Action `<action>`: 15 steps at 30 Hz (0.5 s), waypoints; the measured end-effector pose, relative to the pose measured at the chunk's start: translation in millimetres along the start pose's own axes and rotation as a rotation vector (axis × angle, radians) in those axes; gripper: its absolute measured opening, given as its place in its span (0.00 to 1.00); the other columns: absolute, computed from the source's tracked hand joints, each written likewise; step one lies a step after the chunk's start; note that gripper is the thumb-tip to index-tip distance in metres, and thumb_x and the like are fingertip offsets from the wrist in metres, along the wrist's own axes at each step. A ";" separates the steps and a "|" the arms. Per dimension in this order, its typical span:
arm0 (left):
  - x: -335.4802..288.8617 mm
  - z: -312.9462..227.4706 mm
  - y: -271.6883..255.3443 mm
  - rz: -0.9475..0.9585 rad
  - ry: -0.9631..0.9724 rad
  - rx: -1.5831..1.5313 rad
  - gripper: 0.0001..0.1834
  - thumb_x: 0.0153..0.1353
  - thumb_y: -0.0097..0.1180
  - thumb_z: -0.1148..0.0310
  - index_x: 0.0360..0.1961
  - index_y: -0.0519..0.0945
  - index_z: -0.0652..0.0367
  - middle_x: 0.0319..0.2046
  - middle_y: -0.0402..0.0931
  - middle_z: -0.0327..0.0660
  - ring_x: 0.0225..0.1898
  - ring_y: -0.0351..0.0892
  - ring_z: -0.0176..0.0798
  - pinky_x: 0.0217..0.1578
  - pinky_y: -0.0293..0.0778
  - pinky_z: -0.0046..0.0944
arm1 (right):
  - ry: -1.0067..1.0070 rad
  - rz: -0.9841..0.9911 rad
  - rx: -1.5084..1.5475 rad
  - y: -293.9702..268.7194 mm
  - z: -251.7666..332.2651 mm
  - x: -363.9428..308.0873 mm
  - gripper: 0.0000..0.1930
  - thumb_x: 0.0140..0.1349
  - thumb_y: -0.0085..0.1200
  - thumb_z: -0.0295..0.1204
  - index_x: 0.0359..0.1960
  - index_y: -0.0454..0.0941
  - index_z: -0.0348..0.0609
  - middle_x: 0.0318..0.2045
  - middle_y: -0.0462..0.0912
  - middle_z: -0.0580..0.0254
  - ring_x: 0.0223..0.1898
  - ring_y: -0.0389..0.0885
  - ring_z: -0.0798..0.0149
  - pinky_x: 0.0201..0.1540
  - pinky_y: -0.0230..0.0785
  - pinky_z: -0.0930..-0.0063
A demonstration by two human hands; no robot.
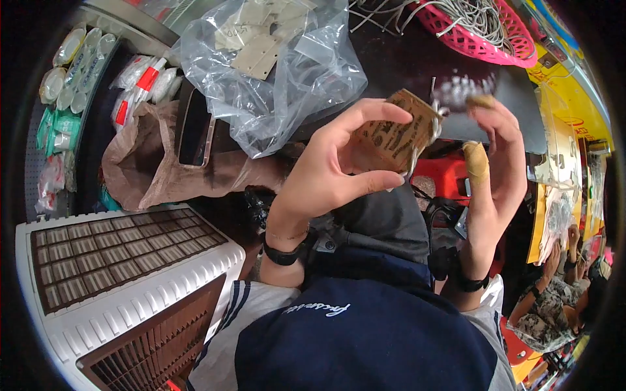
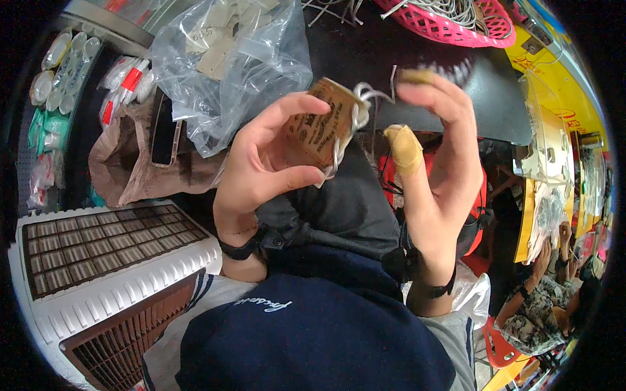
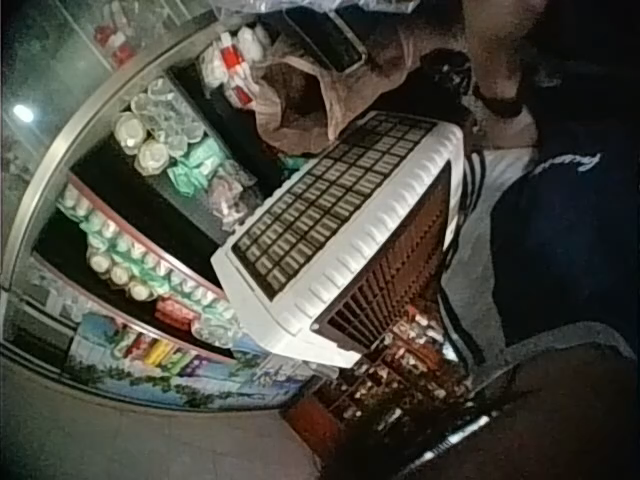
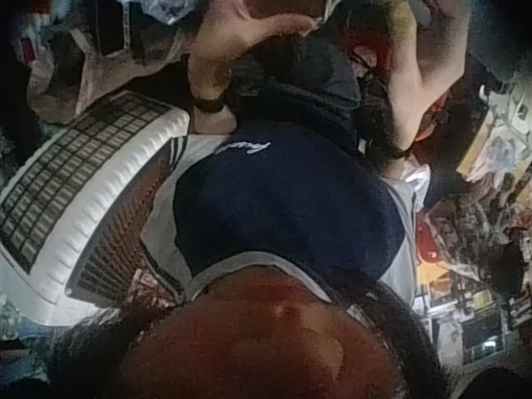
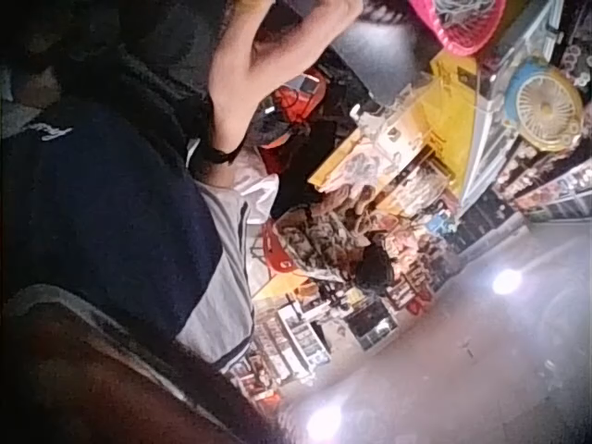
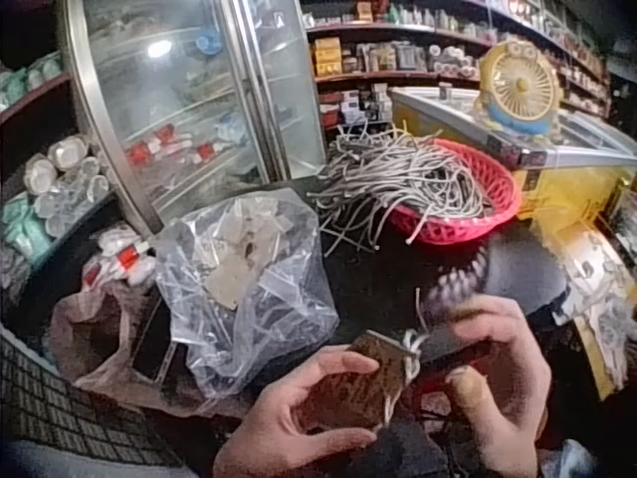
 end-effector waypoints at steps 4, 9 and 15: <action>-0.1 5.8 -4.8 -0.004 -0.034 -0.056 0.35 0.52 0.63 0.80 0.60 0.60 0.64 0.53 0.68 0.44 0.49 0.76 0.39 0.47 0.75 0.36 | 0.127 0.114 -0.039 1.7 5.8 -6.7 0.06 0.55 0.55 0.20 0.35 0.75 0.33 0.35 0.75 0.62 0.31 0.68 0.73 0.35 0.60 0.82; 0.3 1.9 1.6 -0.026 -0.043 -0.072 0.33 0.52 0.61 0.83 0.59 0.62 0.62 0.54 0.65 0.37 0.51 0.72 0.29 0.50 0.71 0.29 | 0.315 0.182 0.060 13.1 1.2 -13.4 0.06 0.54 0.56 0.20 0.33 0.75 0.32 0.32 0.76 0.62 0.26 0.68 0.75 0.32 0.61 0.82; -0.5 -1.2 5.3 -0.062 -0.041 -0.037 0.31 0.54 0.58 0.83 0.59 0.62 0.62 0.53 0.65 0.38 0.50 0.73 0.30 0.47 0.76 0.30 | 0.365 0.224 -0.010 10.3 4.7 -13.5 0.09 0.50 0.58 0.17 0.34 0.76 0.33 0.30 0.77 0.64 0.26 0.69 0.77 0.31 0.62 0.83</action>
Point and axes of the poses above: each hand's wrist, its own x-axis towards the middle knuckle, its own y-axis out of the palm, z = x × y, the point moved 2 cm from there along x, towards the middle knuckle
